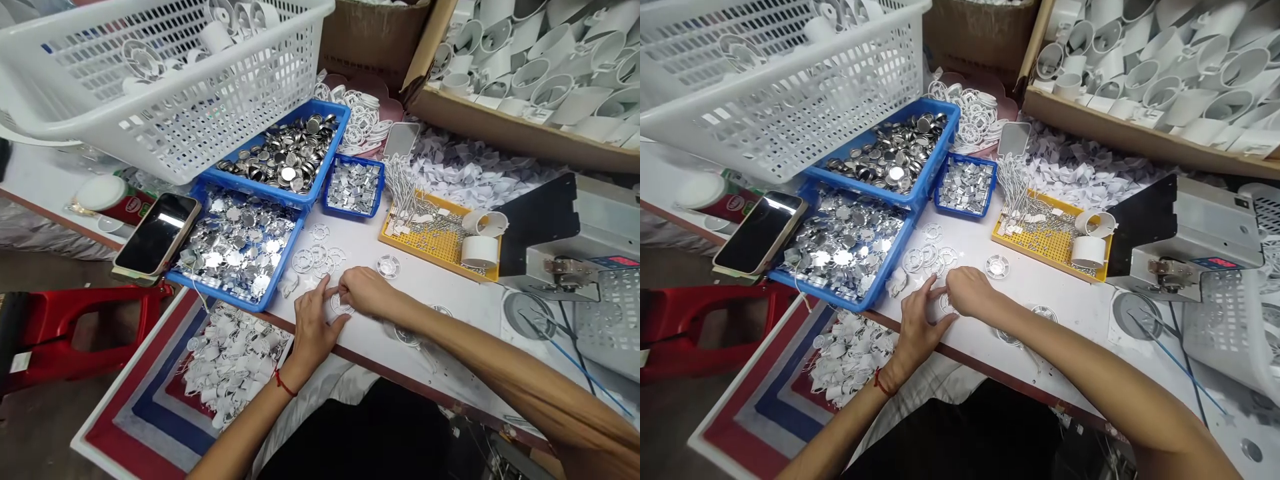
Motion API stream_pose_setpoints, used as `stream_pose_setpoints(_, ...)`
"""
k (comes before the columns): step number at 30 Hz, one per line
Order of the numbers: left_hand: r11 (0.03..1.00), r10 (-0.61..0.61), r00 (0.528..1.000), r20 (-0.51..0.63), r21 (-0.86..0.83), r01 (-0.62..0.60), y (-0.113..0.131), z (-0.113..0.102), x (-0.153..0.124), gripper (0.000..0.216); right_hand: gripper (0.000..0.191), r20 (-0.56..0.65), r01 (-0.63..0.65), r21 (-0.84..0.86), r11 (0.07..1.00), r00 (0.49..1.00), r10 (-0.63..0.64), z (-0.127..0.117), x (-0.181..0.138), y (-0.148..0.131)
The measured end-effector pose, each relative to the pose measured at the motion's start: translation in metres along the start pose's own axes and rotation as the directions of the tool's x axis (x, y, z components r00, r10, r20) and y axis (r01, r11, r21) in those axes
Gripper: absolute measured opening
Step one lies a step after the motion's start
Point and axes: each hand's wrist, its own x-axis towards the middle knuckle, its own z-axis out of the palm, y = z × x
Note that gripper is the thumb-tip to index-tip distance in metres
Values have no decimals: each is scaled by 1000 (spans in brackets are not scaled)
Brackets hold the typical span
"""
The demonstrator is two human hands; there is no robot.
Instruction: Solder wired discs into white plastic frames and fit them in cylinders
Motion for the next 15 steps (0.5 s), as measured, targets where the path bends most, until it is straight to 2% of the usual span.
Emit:
stream_pose_setpoints(8, 999, -44, 999, 23, -23, 45, 2, -1, 4, 82, 12, -27, -82, -91, 992, 996, 80, -6, 4, -3)
stream_pose_setpoints(13, 998, -56, 997, 59, -10, 56, 2, -3, 4, 78, 40, -9, -89, -95, 992, 996, 89, -16, 29, 2)
stream_pose_setpoints(15, 999, -40, 998, 44, 8, 40, 1, -3, 4, 76, 44, -14, -88, -79, 993, 996, 88, -18, 36, -3)
